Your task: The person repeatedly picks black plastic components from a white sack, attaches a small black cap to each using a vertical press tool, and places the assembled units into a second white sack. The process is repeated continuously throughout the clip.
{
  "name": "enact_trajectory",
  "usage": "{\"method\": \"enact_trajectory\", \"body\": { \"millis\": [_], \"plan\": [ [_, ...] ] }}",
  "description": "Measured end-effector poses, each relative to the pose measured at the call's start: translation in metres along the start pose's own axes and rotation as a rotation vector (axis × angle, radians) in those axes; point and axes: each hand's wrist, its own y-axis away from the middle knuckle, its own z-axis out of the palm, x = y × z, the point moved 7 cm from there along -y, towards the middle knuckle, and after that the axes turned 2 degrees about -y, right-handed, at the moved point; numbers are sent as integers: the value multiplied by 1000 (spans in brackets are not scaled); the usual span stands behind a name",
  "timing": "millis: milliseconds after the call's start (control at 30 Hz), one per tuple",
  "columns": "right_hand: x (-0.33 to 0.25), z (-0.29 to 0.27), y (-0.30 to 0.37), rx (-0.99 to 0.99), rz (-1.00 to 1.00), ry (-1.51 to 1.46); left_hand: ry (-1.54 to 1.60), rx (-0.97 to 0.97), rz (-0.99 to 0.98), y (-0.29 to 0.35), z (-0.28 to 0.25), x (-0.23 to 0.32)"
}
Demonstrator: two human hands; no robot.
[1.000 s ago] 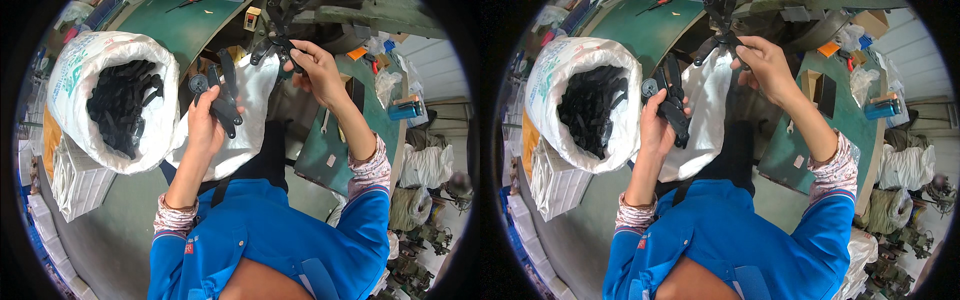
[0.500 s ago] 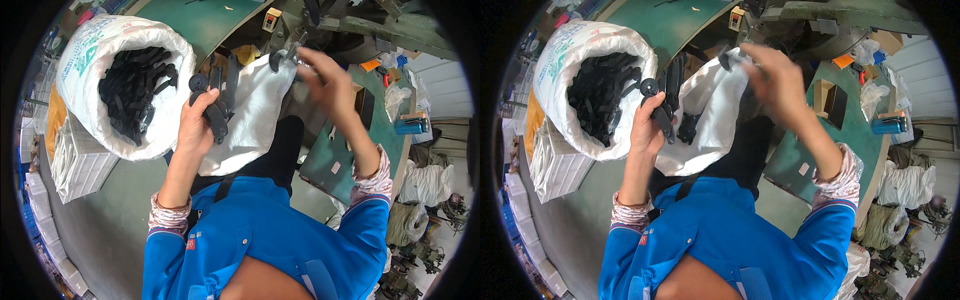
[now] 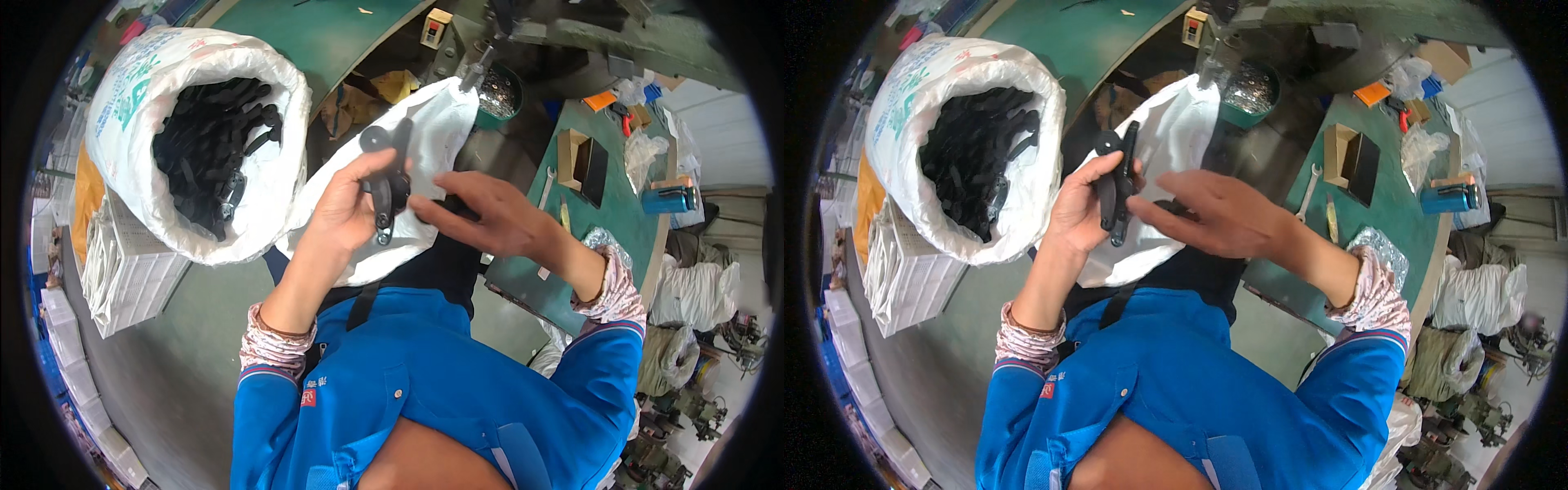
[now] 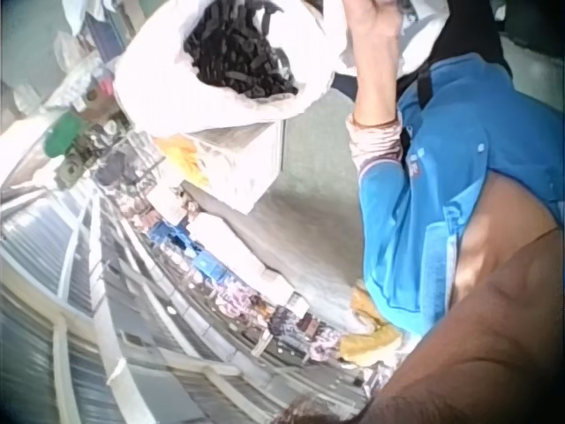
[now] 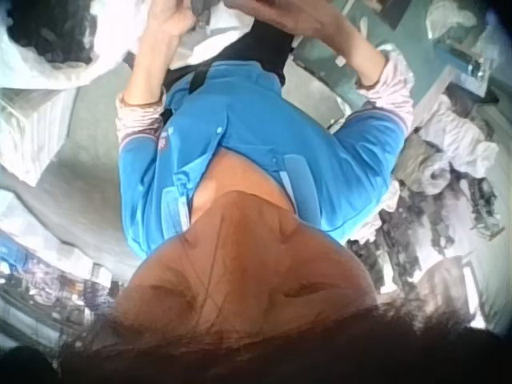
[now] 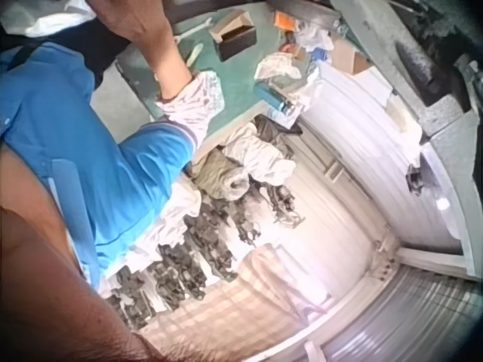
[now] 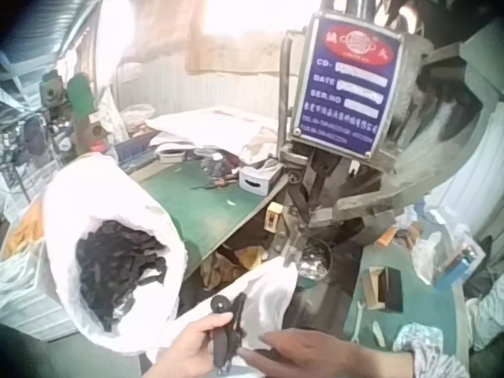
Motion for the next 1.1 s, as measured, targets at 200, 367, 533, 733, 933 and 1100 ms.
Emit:
{"method": "enact_trajectory", "body": {
  "millis": [200,367,533,733,933,1100],
  "plan": [
    [-9,1,6,57,-184,181,-129,44,-3,3,29,-21],
    [24,-21,-2,213,206,-54,-137,-102,61,0,35,-17],
    [73,-12,24,437,830,-694,-510,16,428,5,40,12],
    [73,12,27,453,958,-975,-883,20,676,7,61,4],
    [78,-7,18,221,894,-800,-995,0,463,2,52,9],
    [113,-39,16,537,910,-882,-773,48,352,0,37,5]
  ]
}}
